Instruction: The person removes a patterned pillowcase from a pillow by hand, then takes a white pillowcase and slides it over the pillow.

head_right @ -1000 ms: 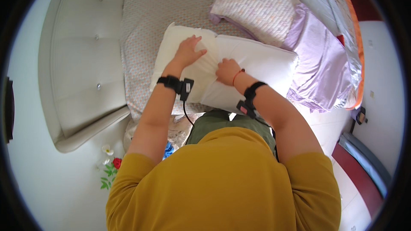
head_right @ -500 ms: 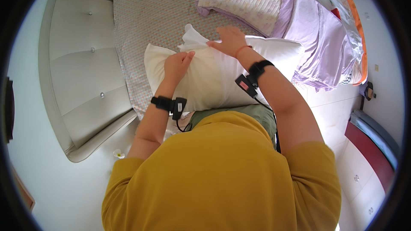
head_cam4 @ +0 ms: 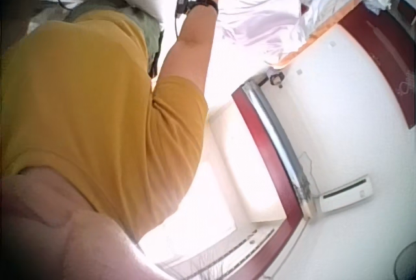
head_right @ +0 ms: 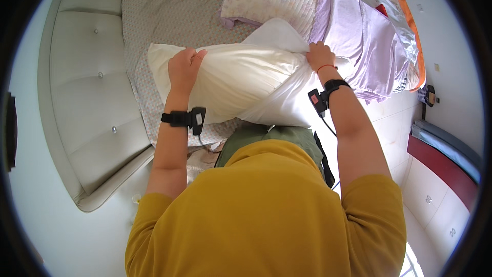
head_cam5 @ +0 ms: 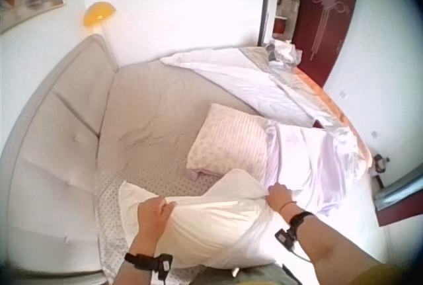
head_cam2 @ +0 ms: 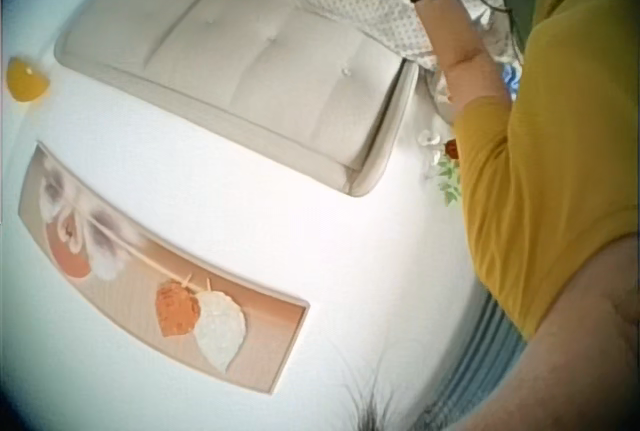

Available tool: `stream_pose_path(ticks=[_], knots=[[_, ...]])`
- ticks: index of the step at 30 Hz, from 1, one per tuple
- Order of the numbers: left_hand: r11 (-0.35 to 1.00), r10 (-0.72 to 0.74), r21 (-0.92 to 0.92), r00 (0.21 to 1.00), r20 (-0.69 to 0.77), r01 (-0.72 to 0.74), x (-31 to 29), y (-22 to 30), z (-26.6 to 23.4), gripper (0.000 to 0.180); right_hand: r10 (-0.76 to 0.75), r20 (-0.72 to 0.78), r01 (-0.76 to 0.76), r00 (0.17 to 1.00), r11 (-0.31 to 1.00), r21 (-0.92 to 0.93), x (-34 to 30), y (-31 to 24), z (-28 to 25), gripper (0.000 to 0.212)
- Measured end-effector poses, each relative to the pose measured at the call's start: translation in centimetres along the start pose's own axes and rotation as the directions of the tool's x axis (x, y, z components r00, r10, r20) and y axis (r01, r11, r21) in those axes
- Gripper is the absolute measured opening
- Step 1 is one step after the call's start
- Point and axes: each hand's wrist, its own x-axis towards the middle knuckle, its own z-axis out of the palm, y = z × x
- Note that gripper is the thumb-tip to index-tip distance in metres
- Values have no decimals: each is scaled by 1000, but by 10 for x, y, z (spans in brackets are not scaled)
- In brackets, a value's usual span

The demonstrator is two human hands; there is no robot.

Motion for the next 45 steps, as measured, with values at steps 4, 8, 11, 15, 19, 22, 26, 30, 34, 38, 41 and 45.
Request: stream_pose_path(ticks=[4, 8, 11, 15, 19, 22, 26, 30, 34, 38, 41, 45], knots=[[986, -98, -136, 995, -4, 96, -20, -29, 23, 37, -221, -214, 248, 951, 963, 108, -18, -26, 11, 34], [651, -247, -112, 349, 904, 751, -105, -68, 64, 44, -563, -199, 595, 802, 781, 190, -60, -55, 26, 33], [-214, 41, -151, 164, 986, 965, -173, -96, 93, 37, -694, -147, 707, 705, 669, 229, -81, -82, 24, 31], [-110, -610, -755, 556, 565, 646, -127, -52, 104, 31, -849, -180, 862, 497, 458, 217, -83, -111, 17, 29], [122, -546, -751, 676, 495, 649, -60, -26, 72, 33, -880, -302, 918, 366, 395, -38, -78, -147, 1, 25], [195, -549, -806, 744, 382, 558, -27, -6, 49, 28, -804, -295, 824, 517, 560, -83, -72, -166, -22, 20], [-22, -491, -927, 803, 336, 375, 3, 11, 30, 22, -689, -1, 688, 725, 725, 28, -69, -150, -10, 12], [-225, -586, -952, 751, 303, 208, 19, -3, 30, 23, -570, 461, 628, 680, 778, 37, -75, -64, 51, 13], [-301, -720, -905, 551, 422, 300, -7, -5, 53, 23, -258, 898, 46, 356, 965, 259, -79, -15, 56, 11], [355, -648, -747, 724, 236, 562, -18, -48, 102, 22, -440, 775, -456, 453, 633, 626, -65, -2, 73, 13], [924, -50, -364, 978, 200, 121, 23, 14, 108, 34, -219, 513, -385, 830, 441, 811, -52, 12, 84, 33], [969, 242, 5, 950, 195, -248, 59, 31, 164, 52, 94, 162, -177, 982, 748, 640, -48, 5, 70, 59]])
